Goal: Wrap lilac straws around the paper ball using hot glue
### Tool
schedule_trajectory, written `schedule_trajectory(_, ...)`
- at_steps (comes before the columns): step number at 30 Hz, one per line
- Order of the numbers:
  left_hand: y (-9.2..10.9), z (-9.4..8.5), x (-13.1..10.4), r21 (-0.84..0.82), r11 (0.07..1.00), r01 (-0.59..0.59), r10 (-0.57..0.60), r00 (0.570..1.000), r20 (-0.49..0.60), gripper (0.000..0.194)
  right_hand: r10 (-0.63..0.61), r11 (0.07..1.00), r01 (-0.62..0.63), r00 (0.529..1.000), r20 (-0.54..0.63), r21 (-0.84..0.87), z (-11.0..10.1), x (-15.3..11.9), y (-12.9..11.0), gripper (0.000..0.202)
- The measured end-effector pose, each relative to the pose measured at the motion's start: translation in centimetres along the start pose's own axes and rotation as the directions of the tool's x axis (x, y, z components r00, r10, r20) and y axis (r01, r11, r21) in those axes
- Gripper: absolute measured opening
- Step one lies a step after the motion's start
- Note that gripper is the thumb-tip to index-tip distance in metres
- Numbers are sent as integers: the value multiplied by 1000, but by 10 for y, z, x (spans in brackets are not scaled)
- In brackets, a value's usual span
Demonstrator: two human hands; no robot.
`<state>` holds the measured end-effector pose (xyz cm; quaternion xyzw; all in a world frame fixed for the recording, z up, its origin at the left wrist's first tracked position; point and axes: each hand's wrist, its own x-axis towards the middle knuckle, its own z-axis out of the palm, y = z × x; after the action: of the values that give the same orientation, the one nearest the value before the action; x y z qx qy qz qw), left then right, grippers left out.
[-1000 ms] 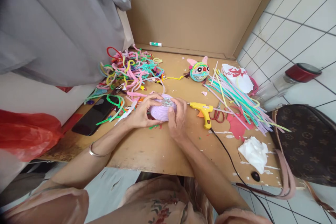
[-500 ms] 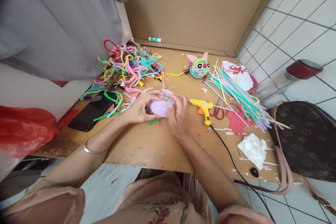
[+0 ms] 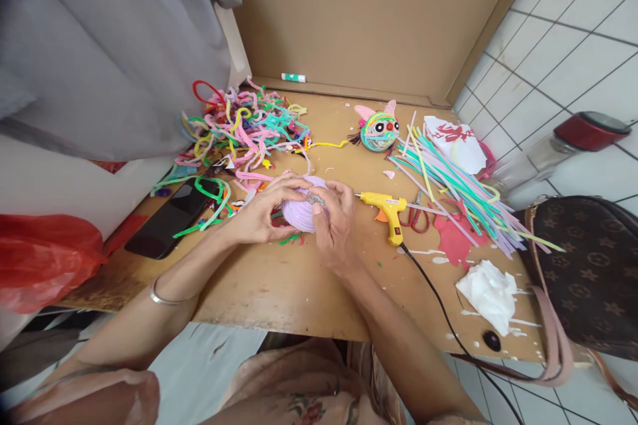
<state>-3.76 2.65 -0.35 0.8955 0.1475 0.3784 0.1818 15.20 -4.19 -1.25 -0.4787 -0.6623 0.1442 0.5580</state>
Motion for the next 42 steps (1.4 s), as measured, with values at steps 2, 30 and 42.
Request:
schedule_trajectory(2, 0, 0, 0, 6, 1000, 7, -7, 1000, 7, 55, -4, 1000, 4, 1000, 18, -7, 0, 0, 0, 31)
schedule_trajectory(30, 5, 8, 1, -108, 992, 62, -66, 997, -31, 58, 14, 999, -10, 996, 85, -47, -5, 4, -2, 30)
schedule_trajectory(42, 6, 6, 1, -45, 998, 48, -49, 999, -21, 55, 63, 996, -61, 998, -29, 65, -5, 7, -8, 25)
